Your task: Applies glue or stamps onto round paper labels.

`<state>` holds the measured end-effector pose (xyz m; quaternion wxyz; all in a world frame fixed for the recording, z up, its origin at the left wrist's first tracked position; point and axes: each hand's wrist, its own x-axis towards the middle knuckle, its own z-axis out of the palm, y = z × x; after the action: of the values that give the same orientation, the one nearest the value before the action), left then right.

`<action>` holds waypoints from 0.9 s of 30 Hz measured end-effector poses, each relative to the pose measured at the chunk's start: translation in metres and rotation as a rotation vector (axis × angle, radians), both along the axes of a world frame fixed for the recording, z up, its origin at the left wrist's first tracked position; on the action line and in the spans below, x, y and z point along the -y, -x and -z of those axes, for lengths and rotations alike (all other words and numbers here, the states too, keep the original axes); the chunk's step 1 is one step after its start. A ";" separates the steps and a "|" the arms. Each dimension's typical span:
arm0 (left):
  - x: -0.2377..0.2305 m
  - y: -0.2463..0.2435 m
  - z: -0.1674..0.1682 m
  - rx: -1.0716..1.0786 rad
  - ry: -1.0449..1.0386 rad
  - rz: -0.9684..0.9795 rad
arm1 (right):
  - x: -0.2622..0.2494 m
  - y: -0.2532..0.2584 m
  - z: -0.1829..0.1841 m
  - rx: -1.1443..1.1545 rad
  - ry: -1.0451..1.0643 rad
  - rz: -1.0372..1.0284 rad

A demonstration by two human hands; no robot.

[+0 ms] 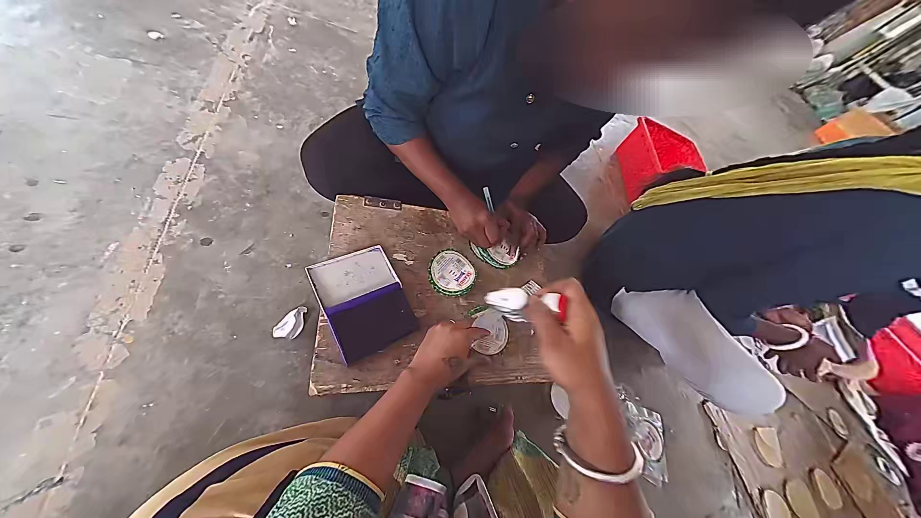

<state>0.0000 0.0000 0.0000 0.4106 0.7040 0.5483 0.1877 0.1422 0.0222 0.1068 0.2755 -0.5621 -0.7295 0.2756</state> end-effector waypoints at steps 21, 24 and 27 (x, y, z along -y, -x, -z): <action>0.000 -0.009 0.026 0.085 -0.150 -0.261 | 0.031 -0.072 0.129 0.319 -0.360 0.337; 0.000 -0.006 0.029 0.109 -0.171 -0.259 | 0.020 -0.062 0.112 0.372 -0.348 0.123; -0.001 -0.005 0.028 0.101 -0.165 -0.233 | -0.008 -0.048 0.091 0.427 -0.102 -0.108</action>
<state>0.0046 0.0007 -0.0280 0.3538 0.6566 0.5877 0.3135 0.1897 0.0305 0.0163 0.1275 -0.5531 -0.8133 0.1276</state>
